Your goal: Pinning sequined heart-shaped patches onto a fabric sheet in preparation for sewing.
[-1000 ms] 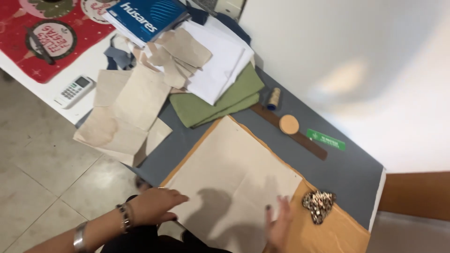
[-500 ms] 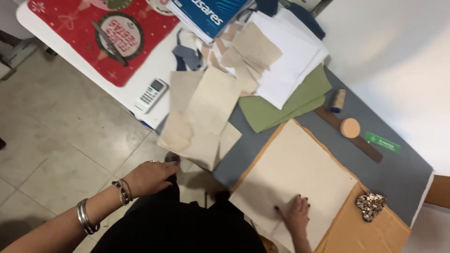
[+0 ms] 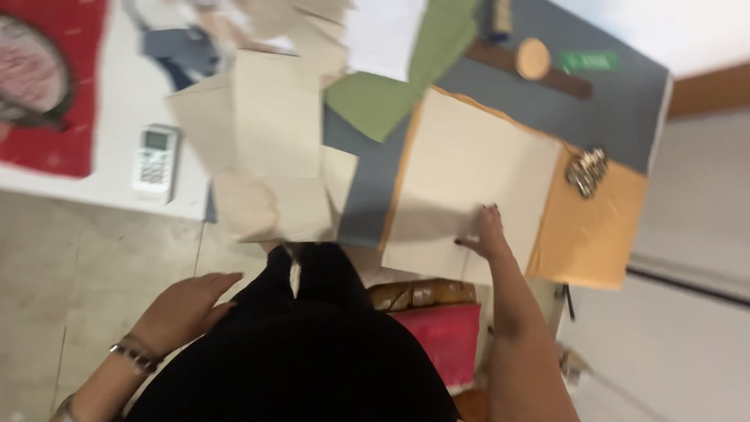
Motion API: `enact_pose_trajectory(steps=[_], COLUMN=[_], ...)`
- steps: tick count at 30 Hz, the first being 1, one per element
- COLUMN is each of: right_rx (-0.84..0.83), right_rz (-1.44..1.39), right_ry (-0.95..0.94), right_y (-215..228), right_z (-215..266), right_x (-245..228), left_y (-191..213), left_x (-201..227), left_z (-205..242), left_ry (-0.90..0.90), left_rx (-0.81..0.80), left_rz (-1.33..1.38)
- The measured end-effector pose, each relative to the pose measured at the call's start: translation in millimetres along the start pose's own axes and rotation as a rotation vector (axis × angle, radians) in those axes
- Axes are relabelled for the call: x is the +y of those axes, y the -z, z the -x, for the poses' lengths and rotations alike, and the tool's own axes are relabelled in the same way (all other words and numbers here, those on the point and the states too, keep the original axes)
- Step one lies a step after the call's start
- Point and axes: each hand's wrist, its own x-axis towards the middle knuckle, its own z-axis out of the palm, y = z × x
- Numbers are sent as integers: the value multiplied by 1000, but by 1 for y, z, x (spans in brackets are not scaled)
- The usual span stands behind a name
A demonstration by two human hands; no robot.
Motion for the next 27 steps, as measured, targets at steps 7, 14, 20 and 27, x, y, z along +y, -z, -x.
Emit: enact_pose_trajectory(steps=[7,14,20,27], right_rx=[-48,437,557,272], right_rz=[-45,-269,-651,-722], right_ry=[-174,-84,54,52], right_y=[39,71,106,107], right_z=[29,-10,-152,-335], right_x=[-59,-106,-188,-271], left_y=[54,169,232,246], left_x=[17,84,102,87], left_z=[-52,-131,-273,-432], left_ry=[-45,-103,-189,70], left_rx=[-111,63,437,596], left_rz=[-191,-192,-259,-296])
